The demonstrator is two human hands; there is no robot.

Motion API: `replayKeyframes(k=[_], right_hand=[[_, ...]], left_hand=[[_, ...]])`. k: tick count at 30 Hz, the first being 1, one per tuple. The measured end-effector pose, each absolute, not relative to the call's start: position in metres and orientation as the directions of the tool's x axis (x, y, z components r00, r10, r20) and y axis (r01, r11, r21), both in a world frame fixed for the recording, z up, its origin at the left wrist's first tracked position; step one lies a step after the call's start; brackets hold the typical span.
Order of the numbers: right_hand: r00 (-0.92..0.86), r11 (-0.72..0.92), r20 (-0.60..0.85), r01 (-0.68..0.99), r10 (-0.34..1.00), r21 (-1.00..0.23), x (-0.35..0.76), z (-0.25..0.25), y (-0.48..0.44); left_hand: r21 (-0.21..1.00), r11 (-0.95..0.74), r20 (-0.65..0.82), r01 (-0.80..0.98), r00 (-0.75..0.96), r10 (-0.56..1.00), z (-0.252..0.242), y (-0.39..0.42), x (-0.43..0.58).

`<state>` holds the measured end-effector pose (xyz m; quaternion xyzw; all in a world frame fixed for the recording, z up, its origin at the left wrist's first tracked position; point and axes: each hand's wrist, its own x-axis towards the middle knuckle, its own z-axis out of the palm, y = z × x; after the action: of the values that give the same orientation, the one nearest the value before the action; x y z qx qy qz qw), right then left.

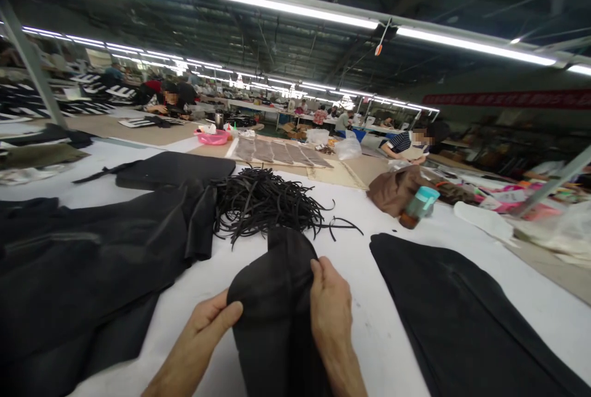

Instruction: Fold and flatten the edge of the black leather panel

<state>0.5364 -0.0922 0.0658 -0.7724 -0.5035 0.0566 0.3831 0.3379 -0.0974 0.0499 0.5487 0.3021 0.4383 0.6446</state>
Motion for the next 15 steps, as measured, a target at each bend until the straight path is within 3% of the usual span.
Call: replayKeyframes(k=[4,7,10,12,15], right_hand=[[0.474,-0.160,0.232,0.651,0.849,-0.742,0.565,0.067,-0.085],[0.487,-0.153,0.234,0.630,0.841,-0.761,0.572,0.069,-0.083],[0.568,-0.249,0.289,0.686,0.771,-0.684,0.585,0.071,-0.082],[0.661,-0.399,0.299,0.689,0.688,-0.606,0.601,0.073,-0.083],[0.757,-0.568,0.289,0.639,0.587,-0.519,0.625,0.075,-0.090]], left_hand=[[0.976,0.061,0.056,-0.208,0.514,0.856,0.048,-0.089,0.320],[0.975,0.063,0.048,-0.214,0.479,0.877,0.047,-0.080,0.307],[0.976,0.071,0.036,-0.205,0.476,0.879,0.048,-0.073,0.287],[0.964,0.148,-0.042,-0.222,0.423,0.905,0.048,-0.071,0.267],[0.940,0.251,-0.216,-0.233,0.165,0.962,0.043,-0.073,0.233]])
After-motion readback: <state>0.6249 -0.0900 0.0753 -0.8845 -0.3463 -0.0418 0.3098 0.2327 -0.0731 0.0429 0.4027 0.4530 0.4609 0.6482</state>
